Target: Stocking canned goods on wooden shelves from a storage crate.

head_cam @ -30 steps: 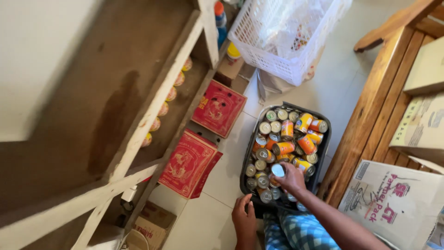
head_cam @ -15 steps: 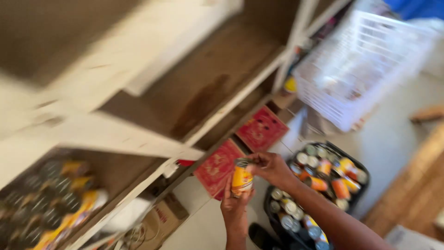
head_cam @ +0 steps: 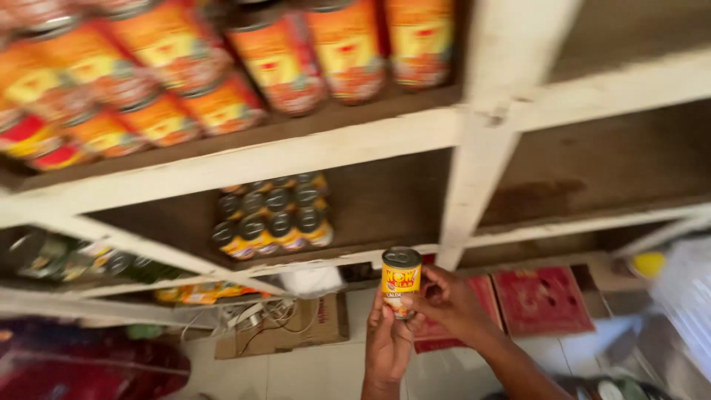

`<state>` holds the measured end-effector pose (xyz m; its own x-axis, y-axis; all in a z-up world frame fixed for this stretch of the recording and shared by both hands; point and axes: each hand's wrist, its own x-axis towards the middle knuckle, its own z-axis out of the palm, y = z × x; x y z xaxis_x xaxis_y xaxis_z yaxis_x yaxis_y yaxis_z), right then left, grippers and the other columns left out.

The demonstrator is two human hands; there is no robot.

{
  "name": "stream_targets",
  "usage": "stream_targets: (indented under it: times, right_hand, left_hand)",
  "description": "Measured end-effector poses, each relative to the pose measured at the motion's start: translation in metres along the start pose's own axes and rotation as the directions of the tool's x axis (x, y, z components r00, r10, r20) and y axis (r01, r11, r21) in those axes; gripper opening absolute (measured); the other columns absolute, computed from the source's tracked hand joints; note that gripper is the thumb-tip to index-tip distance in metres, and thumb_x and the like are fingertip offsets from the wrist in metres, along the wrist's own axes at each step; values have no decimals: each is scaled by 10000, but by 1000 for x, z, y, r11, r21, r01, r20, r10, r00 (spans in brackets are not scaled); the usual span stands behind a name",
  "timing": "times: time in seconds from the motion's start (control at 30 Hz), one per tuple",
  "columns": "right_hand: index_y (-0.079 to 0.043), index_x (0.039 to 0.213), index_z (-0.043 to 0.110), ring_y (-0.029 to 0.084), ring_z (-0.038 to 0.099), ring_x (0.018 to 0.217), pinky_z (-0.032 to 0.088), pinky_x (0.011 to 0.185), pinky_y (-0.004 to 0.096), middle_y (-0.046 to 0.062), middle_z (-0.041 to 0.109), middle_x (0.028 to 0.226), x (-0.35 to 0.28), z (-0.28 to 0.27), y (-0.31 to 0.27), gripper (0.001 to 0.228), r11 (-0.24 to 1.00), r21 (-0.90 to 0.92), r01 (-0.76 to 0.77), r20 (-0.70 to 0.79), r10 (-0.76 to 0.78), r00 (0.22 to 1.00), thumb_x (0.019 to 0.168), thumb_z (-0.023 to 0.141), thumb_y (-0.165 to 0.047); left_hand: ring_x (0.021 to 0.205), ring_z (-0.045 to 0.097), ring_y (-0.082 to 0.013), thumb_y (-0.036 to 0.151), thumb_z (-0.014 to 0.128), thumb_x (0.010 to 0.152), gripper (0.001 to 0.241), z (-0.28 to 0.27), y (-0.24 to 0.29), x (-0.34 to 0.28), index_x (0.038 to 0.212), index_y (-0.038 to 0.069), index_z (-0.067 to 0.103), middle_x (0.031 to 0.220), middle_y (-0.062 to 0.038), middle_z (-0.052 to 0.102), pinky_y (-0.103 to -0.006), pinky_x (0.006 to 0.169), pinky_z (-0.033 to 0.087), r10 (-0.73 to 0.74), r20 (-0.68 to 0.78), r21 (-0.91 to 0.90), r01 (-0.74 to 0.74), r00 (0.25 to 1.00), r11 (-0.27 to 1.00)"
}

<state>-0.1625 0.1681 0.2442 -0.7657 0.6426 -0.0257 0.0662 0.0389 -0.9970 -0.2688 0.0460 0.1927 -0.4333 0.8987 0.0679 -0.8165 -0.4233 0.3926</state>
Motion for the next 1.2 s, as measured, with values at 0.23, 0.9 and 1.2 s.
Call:
stream_targets:
  times: [0.23,0.9,1.2]
  right_hand:
    - [-28,1278,609,125,738,907,650,747,337,67,755,1078,90,54,-76,572,967,173,-188,234,145,961,773,821,-193]
    - [-77,1243,699,228,655,1123,501,992,356,96,724,1240,395,188,-37,586,865,-378,331,195,-275,942,836,790,-488]
    - [-38,1281,633,200,683,1123,553,968,345,88,722,1226,407,214,-26,653,945,-140,295,209,-263,942,738,891,-294]
  left_hand:
    - [1253,622,-263,273,670,986,728,-8,93,46,1578,40,317,1431,-136,580,-458,1008,556,174,6,179,-172,985,969]
    - [1063,720,-229,221,661,957,430,-44,135,3,1342,32,617,1214,-112,726,-404,967,595,-19,-281,396,134,960,908]
    - [1020,718,-185,192,633,994,369,-82,134,-15,1328,36,638,1175,-90,729,-350,914,572,-34,-210,396,116,977,911]
